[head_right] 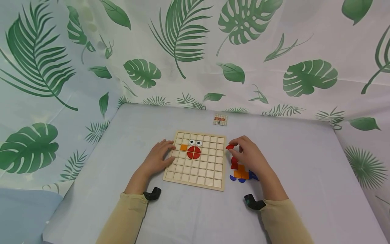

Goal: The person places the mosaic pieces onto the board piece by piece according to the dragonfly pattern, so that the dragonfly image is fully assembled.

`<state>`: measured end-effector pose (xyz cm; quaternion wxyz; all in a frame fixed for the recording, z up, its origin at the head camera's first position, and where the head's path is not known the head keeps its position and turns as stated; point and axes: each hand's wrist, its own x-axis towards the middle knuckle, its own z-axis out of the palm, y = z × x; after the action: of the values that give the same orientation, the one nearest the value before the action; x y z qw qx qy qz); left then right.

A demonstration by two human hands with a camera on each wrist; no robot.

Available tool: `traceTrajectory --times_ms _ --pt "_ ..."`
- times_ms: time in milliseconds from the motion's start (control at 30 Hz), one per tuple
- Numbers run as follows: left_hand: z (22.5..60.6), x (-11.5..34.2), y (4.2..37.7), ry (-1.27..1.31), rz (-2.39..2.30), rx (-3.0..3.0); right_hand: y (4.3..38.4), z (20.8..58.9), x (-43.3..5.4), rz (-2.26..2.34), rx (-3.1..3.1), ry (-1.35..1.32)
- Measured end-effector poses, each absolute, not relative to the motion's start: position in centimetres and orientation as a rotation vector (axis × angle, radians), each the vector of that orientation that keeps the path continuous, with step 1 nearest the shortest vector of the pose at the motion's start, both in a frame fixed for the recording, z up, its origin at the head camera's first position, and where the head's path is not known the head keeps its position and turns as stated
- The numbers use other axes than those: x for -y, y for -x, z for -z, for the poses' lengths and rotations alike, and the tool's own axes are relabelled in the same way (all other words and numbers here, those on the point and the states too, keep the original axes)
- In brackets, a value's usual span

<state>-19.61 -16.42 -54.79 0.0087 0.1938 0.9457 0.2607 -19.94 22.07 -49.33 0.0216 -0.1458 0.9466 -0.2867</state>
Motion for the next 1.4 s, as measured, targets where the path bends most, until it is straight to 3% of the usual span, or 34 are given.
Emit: traceTrajectory --times_ms 867,1400 --pt "55.2 16.7 19.9 -0.611 -0.834 -2.954 24.1 50.2 -8.2 1.020 -2.762 0.696" --pt "54.9 16.8 19.7 -0.616 -0.804 -2.952 24.6 51.9 -3.7 0.782 -2.830 0.742"
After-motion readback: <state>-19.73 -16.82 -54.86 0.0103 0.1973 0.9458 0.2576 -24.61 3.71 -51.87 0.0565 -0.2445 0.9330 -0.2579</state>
